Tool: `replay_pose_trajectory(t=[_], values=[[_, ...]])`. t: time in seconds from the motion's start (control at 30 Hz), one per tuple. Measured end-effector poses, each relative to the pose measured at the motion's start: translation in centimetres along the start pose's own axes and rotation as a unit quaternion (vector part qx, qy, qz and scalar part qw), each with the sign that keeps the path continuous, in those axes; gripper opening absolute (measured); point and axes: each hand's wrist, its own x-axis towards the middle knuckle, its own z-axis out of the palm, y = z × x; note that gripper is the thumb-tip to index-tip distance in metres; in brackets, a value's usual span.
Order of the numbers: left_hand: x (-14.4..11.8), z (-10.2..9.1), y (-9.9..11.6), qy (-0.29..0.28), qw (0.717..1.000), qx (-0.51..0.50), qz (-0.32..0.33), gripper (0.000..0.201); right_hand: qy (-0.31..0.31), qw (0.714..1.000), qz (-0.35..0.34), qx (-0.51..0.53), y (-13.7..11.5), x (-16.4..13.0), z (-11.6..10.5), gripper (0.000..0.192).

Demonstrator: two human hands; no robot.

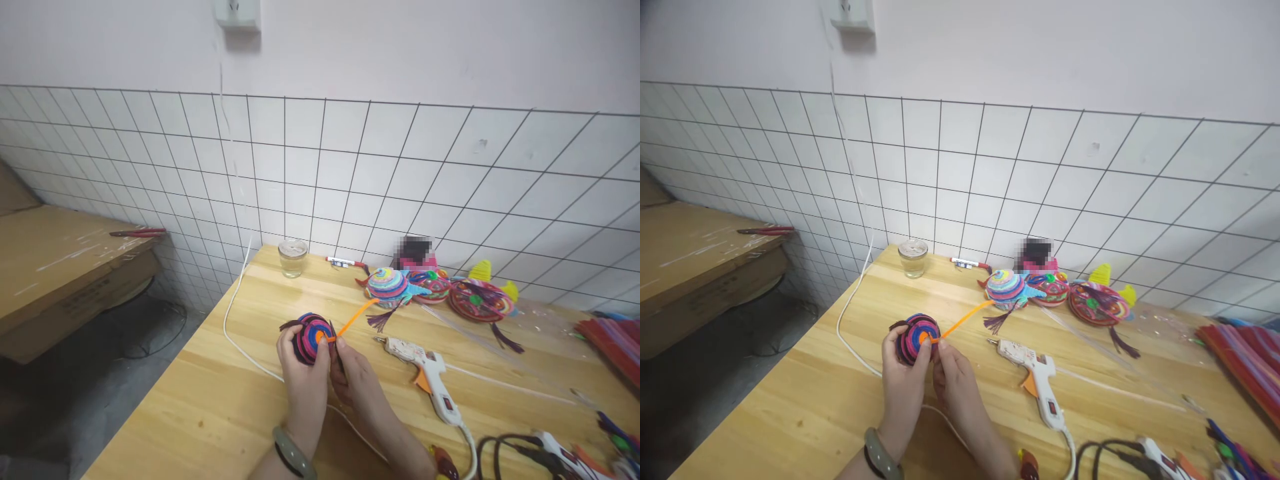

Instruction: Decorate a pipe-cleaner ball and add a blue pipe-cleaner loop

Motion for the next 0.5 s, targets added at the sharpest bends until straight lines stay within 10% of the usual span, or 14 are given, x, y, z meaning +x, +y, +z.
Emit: replay_pose_trajectory(t=[0.3, 0.5], values=[[1.6, -0.4, 0.0, 0.002, 0.994, -0.060, -0.092, 0.033, -0.034, 0.982, 0.034, -0.184, -1.1, -2.0, -1.0, 0.041], [2.3, -0.4, -0.1, 0.010, 0.981, -0.137, -0.140, 0.028, 0.059, 0.829, -0.032, -0.555, -1.4, -2.9, -4.5, 0.025]])
